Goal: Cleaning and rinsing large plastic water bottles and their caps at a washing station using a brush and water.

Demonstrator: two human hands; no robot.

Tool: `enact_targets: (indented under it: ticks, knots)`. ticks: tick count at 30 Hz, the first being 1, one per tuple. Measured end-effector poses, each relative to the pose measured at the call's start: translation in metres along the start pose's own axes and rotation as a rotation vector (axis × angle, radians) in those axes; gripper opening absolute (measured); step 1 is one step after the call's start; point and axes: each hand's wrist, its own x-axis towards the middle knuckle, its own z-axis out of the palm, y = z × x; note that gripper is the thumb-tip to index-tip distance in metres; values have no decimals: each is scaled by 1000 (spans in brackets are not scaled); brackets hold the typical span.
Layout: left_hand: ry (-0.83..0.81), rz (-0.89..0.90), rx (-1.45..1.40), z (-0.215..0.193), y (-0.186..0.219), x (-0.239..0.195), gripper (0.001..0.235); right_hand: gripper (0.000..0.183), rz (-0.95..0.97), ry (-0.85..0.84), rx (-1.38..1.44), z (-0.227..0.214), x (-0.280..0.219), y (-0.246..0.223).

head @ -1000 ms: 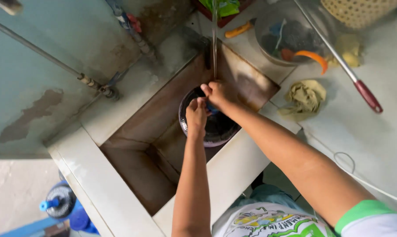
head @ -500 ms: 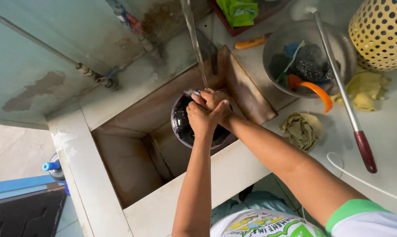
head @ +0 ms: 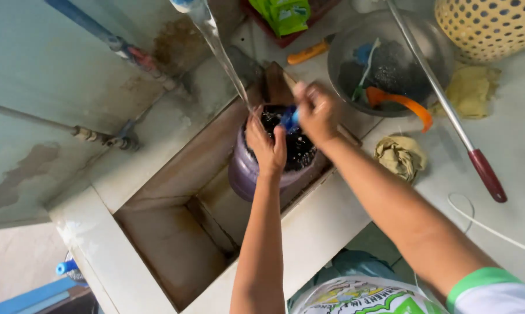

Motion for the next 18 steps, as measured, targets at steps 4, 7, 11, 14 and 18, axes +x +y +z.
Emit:
enact_targets:
  ticks: [4,7,11,14,18]
  knots:
    - [-271,69,-84,33,-27,16,99,39,-308,328,-625,-54,73,4]
    - [-586,-29,-3,40,-45,0,77,31,-303,507,-846,-51,84,29]
    - [-593,-71,-166,-4,-7,1,62,24,217,82,-217,24,65,61]
    - [-515,1,-158,-36,1,9,59,28,214,-183,-222,71,64,78]
    - [-438,6,-118,-77,-9,26,56,44,547,-369,-407,8,82,171]
